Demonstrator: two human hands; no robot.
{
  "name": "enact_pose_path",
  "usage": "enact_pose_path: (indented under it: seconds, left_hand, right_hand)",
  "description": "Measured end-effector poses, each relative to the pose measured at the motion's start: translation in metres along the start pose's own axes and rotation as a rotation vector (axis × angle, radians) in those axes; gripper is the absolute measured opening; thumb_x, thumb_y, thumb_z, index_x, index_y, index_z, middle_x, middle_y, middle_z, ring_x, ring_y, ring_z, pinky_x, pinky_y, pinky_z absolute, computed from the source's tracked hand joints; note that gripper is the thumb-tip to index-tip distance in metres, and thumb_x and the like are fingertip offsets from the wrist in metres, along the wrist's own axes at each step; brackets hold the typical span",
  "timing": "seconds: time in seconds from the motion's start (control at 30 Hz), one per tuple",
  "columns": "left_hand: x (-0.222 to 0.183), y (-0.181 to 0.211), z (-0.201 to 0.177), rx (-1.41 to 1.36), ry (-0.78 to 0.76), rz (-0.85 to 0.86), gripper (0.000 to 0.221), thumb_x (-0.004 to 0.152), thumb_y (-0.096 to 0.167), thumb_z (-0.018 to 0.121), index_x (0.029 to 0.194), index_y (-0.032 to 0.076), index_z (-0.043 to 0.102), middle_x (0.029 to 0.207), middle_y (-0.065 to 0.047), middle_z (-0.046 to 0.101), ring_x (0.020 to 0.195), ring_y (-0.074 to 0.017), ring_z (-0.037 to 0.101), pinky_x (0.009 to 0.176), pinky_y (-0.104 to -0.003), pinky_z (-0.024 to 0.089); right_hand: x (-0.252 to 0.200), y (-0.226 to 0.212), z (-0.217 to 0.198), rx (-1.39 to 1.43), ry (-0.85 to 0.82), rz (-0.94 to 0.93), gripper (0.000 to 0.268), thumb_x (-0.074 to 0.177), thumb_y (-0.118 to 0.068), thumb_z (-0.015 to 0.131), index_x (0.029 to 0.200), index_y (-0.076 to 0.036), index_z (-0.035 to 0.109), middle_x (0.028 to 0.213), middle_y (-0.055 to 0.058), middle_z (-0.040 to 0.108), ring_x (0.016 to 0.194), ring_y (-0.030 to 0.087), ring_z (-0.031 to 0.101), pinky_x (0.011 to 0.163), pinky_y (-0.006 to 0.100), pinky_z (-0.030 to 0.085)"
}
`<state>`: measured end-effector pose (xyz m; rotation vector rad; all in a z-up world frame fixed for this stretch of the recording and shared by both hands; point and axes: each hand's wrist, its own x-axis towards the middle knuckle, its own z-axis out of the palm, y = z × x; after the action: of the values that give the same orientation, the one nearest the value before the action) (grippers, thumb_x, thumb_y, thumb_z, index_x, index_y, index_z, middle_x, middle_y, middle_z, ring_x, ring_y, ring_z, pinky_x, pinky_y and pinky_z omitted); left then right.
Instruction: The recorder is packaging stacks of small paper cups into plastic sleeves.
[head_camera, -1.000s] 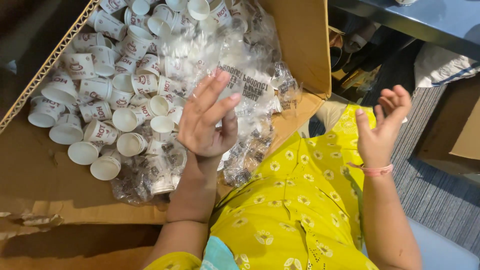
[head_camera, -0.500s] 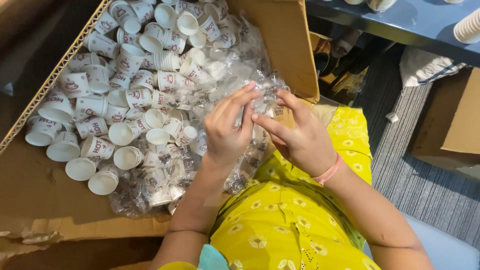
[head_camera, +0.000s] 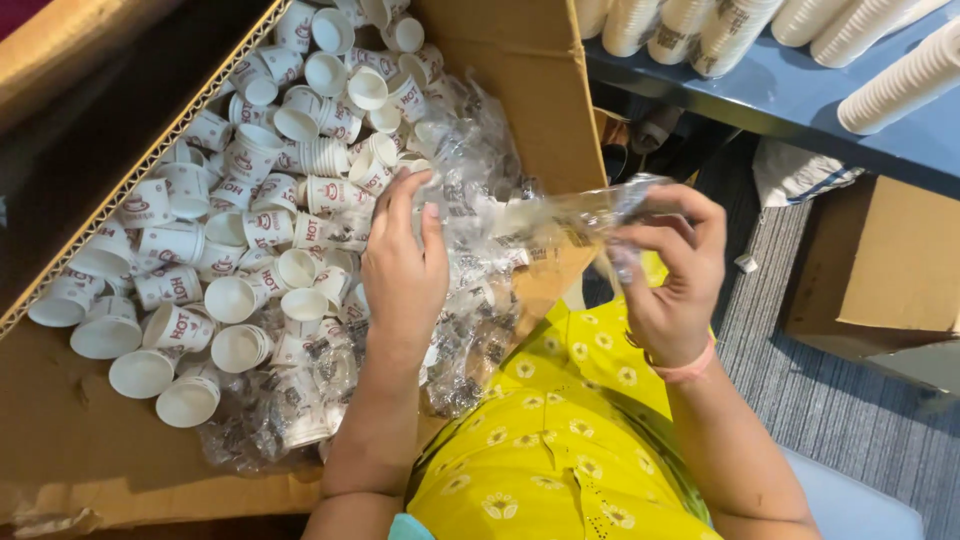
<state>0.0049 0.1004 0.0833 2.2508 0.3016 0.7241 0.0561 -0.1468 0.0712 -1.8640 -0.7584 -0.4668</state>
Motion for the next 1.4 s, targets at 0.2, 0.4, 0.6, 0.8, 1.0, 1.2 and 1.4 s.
enact_pose_path:
  seconds: [0.2,0.4,0.6,0.8,1.0,1.2,1.4]
  left_hand:
    - [-0.007,-0.006,0.015,0.308,0.01,0.025,0.039,0.098,0.019,0.062,0.137,0.01,0.061,0.144,-0.016,0.054,0.127,-0.036,0.055,0.103,-0.046,0.048]
    - [-0.031,-0.001,0.052,-0.726,-0.436,-0.098,0.033,0.103,0.021,0.062,0.133,0.006,0.067,0.137,-0.01,0.064,0.125,-0.02,0.06,0.102,-0.034,0.049]
    - [-0.048,0.004,0.082,-1.082,-0.718,0.014,0.044,0.103,0.023,0.068,0.139,0.0,0.057,0.141,-0.008,0.054,0.134,-0.02,0.054,0.117,-0.035,0.043]
    - [-0.046,-0.008,0.087,-1.127,-0.96,-0.251,0.054,0.099,0.029,0.068,0.144,0.005,0.051,0.138,-0.006,0.057,0.123,-0.0157,0.057,0.105,-0.034,0.049]
    - [-0.043,-0.013,0.087,-1.262,-1.039,-0.294,0.047,0.101,0.029,0.07,0.138,0.004,0.057,0.13,-0.005,0.061,0.118,-0.0133,0.06,0.106,-0.032,0.049]
    - [-0.044,-0.01,0.096,-1.491,-0.92,-0.541,0.031,0.105,0.024,0.066,0.126,0.003,0.059,0.117,-0.007,0.069,0.11,-0.0178,0.064,0.102,-0.036,0.051]
    - [-0.054,0.0,0.104,-1.746,-0.794,-0.726,0.023,0.11,0.019,0.06,0.13,0.007,0.057,0.115,-0.008,0.069,0.109,-0.021,0.064,0.091,-0.038,0.054]
  right_hand:
    - [-0.027,0.022,-0.016,0.783,0.099,0.351,0.019,0.111,-0.019,0.06,0.106,-0.001,0.066,0.122,0.007,0.054,0.113,0.017,0.062,0.095,0.03,0.051]
    - [-0.045,0.022,-0.009,1.306,-0.219,0.622,0.019,0.109,-0.023,0.059,0.111,-0.005,0.066,0.123,0.005,0.061,0.103,0.016,0.063,0.093,0.033,0.049]
    - [-0.063,0.039,0.003,1.251,-0.309,0.892,0.028,0.107,-0.024,0.056,0.126,-0.005,0.065,0.106,0.0,0.066,0.086,0.011,0.057,0.078,0.03,0.045]
    - [-0.078,0.06,0.005,1.318,-0.395,0.922,0.027,0.107,-0.026,0.058,0.125,-0.006,0.062,0.108,-0.001,0.065,0.091,0.01,0.058,0.079,0.029,0.046]
    - [-0.075,0.053,0.005,1.414,-0.42,1.031,0.029,0.105,-0.029,0.058,0.12,-0.007,0.065,0.107,0.001,0.066,0.09,0.012,0.06,0.076,0.031,0.047]
    - [-0.069,0.049,0.005,1.652,-0.188,1.063,0.03,0.106,-0.029,0.056,0.122,-0.004,0.064,0.116,0.007,0.069,0.101,0.019,0.065,0.089,0.035,0.051]
    - [-0.068,0.044,0.004,1.542,-0.054,0.95,0.028,0.101,-0.031,0.055,0.116,-0.008,0.065,0.113,0.005,0.069,0.095,0.022,0.063,0.086,0.039,0.049]
